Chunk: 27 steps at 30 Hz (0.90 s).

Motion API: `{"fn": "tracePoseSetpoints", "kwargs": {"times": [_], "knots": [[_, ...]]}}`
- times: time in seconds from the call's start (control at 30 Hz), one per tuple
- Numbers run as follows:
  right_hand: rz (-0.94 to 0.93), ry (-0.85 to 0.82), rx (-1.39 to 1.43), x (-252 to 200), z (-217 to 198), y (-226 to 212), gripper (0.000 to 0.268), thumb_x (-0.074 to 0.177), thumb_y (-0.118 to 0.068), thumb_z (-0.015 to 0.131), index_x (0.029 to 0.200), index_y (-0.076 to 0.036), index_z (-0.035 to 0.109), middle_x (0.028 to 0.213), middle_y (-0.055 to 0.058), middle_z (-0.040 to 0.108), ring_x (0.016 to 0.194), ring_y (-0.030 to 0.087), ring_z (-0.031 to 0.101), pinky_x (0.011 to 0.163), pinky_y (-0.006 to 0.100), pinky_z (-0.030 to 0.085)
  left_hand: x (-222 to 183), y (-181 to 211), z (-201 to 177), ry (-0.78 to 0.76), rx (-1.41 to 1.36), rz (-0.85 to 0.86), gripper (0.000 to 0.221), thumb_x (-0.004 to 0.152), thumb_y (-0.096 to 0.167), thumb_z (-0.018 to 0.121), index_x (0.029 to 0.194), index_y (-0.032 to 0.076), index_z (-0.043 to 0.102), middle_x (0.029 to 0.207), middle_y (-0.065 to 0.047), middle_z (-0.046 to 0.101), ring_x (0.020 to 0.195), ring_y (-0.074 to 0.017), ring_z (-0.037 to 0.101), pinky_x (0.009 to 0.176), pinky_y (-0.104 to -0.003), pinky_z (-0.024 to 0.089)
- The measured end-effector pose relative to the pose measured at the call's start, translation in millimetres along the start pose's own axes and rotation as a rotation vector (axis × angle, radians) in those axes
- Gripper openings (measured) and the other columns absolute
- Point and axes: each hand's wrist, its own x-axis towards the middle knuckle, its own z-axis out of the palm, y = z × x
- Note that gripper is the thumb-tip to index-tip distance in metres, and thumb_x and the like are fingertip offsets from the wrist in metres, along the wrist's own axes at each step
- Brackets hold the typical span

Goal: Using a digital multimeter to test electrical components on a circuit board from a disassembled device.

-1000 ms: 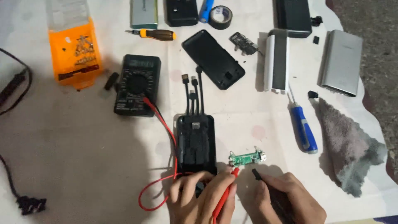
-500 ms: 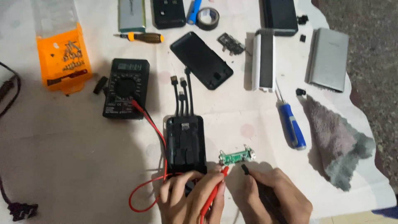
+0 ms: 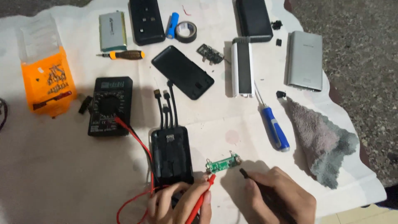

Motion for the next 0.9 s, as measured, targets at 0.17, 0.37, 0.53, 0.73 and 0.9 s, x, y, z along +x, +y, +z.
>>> {"fn": "tracePoseSetpoints", "kwargs": {"times": [0.17,0.37,0.53,0.73,0.9], "knots": [[-0.055,-0.075,-0.024,-1,-4,8,0.016,0.087,-0.015,0.068,0.077,-0.003,0.069,0.058,0.003,0.045,0.047,0.009,0.033,0.050,0.023,0.021,-5,10,-3,-0.016,-0.055,-0.098,0.018,0.081,0.025,0.079,0.098,0.030,0.079,0.082,0.003,0.076,0.083,-0.0159,0.070,0.094,-0.043,0.044],[-0.071,-0.051,-0.028,1,-3,16,0.009,0.083,-0.011,0.070,0.079,-0.003,0.072,0.059,0.004,0.050,0.047,0.009,0.036,0.048,0.022,0.023,-7,6,-3,-0.134,0.039,-0.157,0.025,0.077,0.030,0.082,0.100,0.036,0.080,0.091,0.004,0.076,0.090,-0.0169,0.069,0.095,-0.047,0.044],[-0.079,-0.022,-0.007,1,-1,17,0.008,0.080,-0.006,0.071,0.075,-0.001,0.069,0.059,0.006,0.053,0.049,0.010,0.040,0.049,0.022,0.025,-6,7,-4,-0.139,0.054,-0.139,0.020,0.079,0.028,0.079,0.098,0.034,0.080,0.095,0.010,0.079,0.091,-0.0132,0.070,0.097,-0.046,0.044],[-0.143,-0.033,0.025,3,-1,23,0.007,0.082,-0.005,0.072,0.081,0.001,0.069,0.061,0.009,0.058,0.051,0.012,0.042,0.050,0.022,0.027,-6,13,-6,-0.119,0.065,-0.199,0.021,0.077,0.028,0.080,0.096,0.036,0.080,0.093,0.005,0.074,0.083,-0.0159,0.068,0.096,-0.046,0.045],[-0.129,-0.037,0.011,4,-2,17,0.007,0.082,-0.007,0.069,0.081,0.001,0.070,0.063,0.008,0.062,0.052,0.013,0.047,0.053,0.022,0.033,-4,13,-6,-0.106,0.060,-0.190,0.020,0.076,0.027,0.081,0.094,0.034,0.080,0.092,0.004,0.074,0.083,-0.0161,0.068,0.095,-0.043,0.045]]}}
